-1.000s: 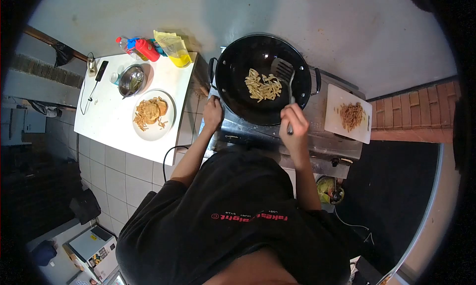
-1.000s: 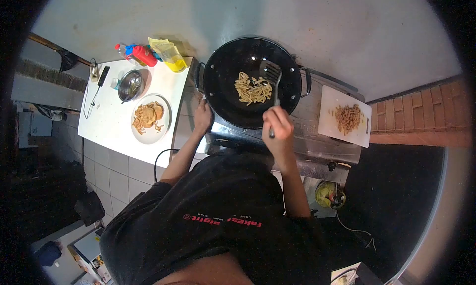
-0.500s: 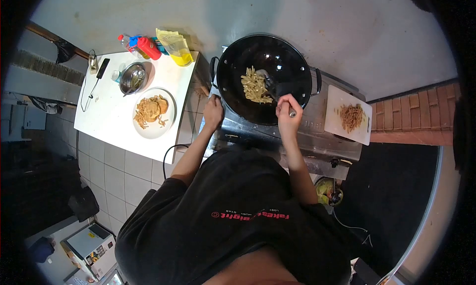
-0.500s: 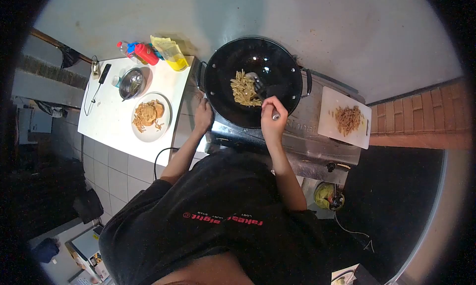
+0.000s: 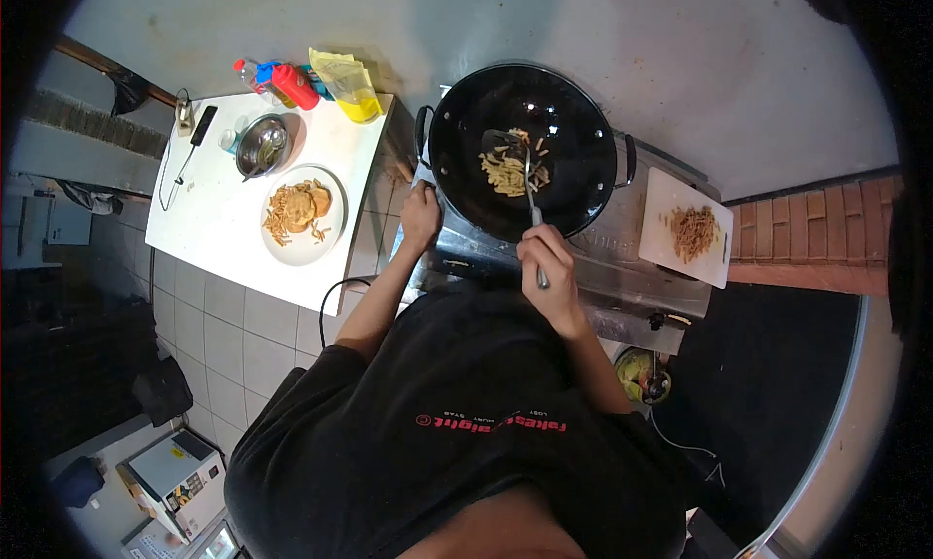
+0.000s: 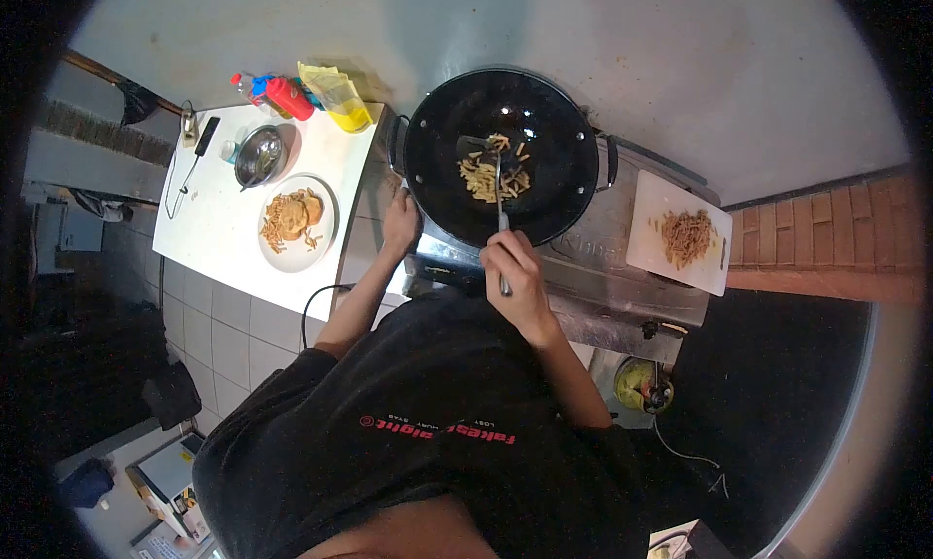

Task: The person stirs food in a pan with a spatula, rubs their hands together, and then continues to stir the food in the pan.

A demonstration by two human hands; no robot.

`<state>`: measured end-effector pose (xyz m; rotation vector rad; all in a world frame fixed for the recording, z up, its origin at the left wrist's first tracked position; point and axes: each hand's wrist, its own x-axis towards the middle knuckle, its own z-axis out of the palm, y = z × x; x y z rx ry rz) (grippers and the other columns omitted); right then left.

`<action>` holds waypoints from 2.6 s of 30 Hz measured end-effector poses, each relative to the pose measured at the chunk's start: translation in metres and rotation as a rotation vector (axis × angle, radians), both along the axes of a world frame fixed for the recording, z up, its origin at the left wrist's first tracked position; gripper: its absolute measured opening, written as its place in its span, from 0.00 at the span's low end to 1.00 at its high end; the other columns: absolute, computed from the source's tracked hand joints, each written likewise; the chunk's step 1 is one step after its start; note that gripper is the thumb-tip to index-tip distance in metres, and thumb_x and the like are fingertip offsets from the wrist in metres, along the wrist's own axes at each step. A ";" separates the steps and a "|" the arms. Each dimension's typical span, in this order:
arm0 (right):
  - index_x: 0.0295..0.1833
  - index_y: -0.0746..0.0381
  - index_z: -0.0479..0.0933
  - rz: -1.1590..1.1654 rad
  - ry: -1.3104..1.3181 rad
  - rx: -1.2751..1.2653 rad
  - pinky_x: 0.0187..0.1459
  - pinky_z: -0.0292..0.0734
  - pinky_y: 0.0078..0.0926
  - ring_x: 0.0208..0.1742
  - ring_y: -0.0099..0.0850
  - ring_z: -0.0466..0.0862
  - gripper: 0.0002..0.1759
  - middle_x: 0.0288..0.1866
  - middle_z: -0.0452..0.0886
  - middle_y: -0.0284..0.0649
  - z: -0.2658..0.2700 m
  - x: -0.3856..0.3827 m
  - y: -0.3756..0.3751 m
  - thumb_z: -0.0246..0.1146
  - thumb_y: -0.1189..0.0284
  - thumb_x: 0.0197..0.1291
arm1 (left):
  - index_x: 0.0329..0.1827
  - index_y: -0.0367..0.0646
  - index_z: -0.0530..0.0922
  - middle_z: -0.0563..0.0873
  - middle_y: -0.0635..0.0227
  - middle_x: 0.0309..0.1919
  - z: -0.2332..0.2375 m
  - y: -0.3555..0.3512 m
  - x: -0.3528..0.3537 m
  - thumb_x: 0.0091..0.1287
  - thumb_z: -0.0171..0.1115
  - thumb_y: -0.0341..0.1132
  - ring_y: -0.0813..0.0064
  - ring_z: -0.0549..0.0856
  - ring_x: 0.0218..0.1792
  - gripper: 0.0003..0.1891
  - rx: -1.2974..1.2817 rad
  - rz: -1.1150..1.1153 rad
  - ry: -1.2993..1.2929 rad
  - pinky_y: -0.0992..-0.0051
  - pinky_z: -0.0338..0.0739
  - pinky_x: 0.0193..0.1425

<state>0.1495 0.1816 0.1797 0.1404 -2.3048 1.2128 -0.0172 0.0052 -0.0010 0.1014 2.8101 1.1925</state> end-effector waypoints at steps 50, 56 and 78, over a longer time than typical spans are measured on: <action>0.30 0.69 0.71 0.019 -0.097 0.017 0.37 0.71 0.35 0.36 0.43 0.76 0.06 0.32 0.73 0.44 -0.001 0.018 0.010 0.58 0.89 0.50 | 0.46 0.38 0.78 0.85 0.41 0.42 -0.004 0.000 0.000 0.74 0.44 0.40 0.37 0.83 0.45 0.16 0.043 -0.005 0.030 0.45 0.74 0.52; 0.31 0.69 0.70 -0.114 -0.019 0.049 0.37 0.71 0.29 0.32 0.40 0.76 0.06 0.32 0.71 0.45 -0.006 0.008 0.017 0.51 0.90 0.54 | 0.48 0.38 0.79 0.85 0.41 0.42 -0.005 0.000 -0.001 0.74 0.45 0.40 0.38 0.83 0.45 0.17 0.014 -0.007 0.027 0.46 0.74 0.52; 0.31 0.69 0.68 -0.235 0.026 -0.035 0.35 0.68 0.23 0.29 0.32 0.74 0.07 0.27 0.69 0.43 0.018 -0.030 0.065 0.50 0.90 0.56 | 0.49 0.39 0.79 0.86 0.43 0.43 -0.003 0.000 0.000 0.73 0.44 0.39 0.39 0.83 0.47 0.17 0.031 0.000 0.021 0.47 0.74 0.53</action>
